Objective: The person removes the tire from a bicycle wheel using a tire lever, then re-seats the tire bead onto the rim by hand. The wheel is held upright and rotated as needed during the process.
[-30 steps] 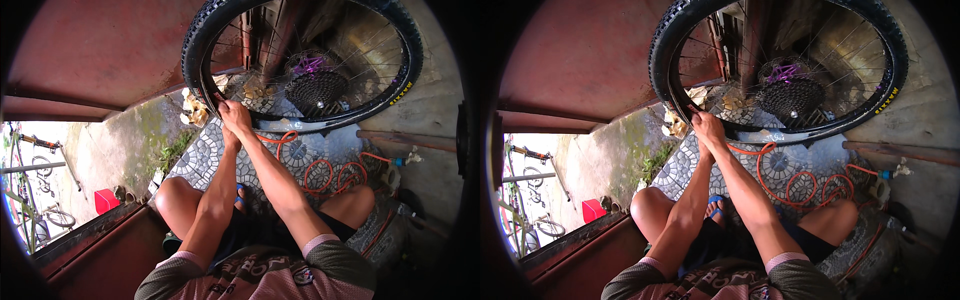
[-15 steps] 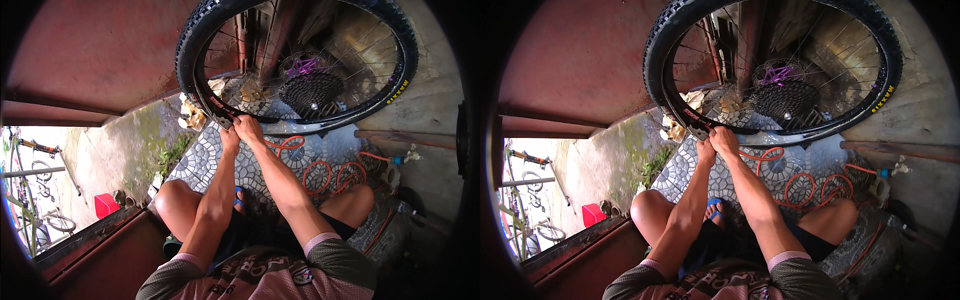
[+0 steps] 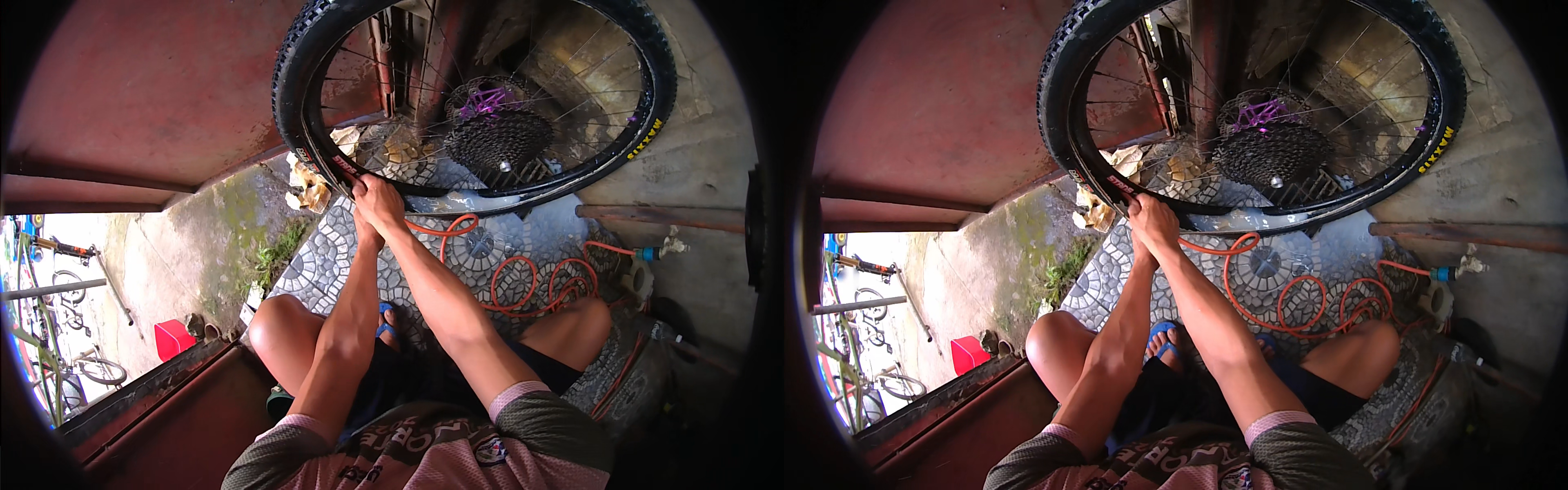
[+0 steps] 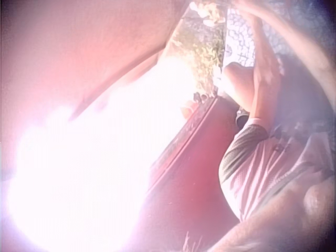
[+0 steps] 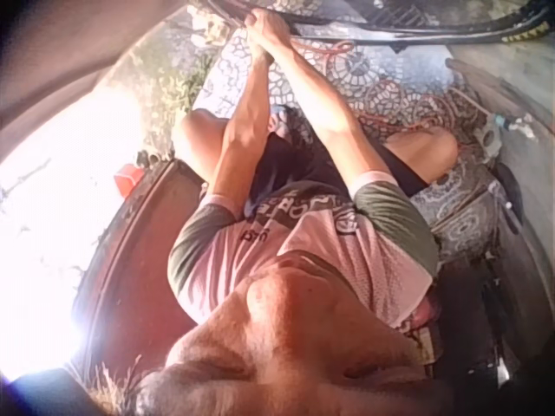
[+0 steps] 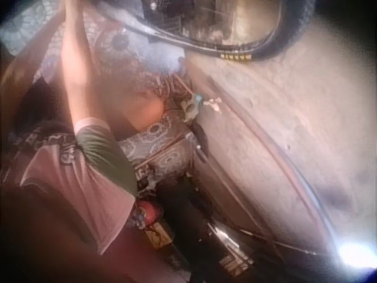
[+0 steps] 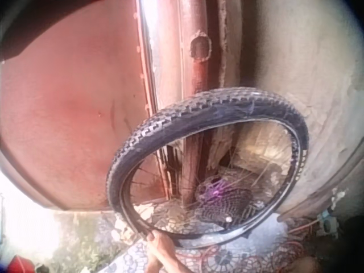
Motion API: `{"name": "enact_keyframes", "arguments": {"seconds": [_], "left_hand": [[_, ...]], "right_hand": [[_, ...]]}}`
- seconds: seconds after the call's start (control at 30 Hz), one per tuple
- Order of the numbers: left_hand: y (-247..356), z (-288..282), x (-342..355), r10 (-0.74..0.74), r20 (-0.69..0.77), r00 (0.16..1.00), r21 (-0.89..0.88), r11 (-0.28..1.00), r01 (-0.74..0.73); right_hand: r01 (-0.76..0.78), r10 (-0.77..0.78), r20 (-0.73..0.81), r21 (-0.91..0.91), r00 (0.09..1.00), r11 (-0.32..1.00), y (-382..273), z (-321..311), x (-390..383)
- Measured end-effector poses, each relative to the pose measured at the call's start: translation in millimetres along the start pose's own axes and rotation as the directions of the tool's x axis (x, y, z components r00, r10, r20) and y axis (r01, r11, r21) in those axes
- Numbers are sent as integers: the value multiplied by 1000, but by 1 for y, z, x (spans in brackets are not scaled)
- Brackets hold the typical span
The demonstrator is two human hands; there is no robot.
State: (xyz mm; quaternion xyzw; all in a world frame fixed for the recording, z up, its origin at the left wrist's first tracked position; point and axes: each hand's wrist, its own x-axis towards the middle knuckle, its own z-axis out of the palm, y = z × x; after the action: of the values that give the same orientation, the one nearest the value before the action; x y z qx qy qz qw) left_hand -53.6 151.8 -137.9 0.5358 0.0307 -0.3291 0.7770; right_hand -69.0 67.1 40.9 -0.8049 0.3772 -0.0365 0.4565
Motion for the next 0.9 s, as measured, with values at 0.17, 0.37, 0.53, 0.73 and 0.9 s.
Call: {"name": "enact_keyframes", "arguments": {"seconds": [0.17, 0.37, 0.53, 0.73, 0.9], "left_hand": [[5, 43, -29, -75, -111, 991, -77, 995, 66], [69, 15, -4, 185, -357, 916, 373, 927, -42], [161, 33, 6, 569, -99, 816, 456, 755, -472], [255, 53, -2, 382, 154, 911, 697, 612, -374], [276, 59, -29, 308, 207, 929, 867, 383, -320]], "right_hand": [[-178, 184, 29, -155, 982, 972, 42, -7, 2], [-195, 221, 95, -229, 971, 954, 71, -12, 8], [-201, 238, 75, -331, 968, 922, 129, -33, 9], [-227, 212, -88, -509, 973, 830, 153, -10, 13], [-263, 247, -91, -381, 965, 886, 155, -6, 5]]}}
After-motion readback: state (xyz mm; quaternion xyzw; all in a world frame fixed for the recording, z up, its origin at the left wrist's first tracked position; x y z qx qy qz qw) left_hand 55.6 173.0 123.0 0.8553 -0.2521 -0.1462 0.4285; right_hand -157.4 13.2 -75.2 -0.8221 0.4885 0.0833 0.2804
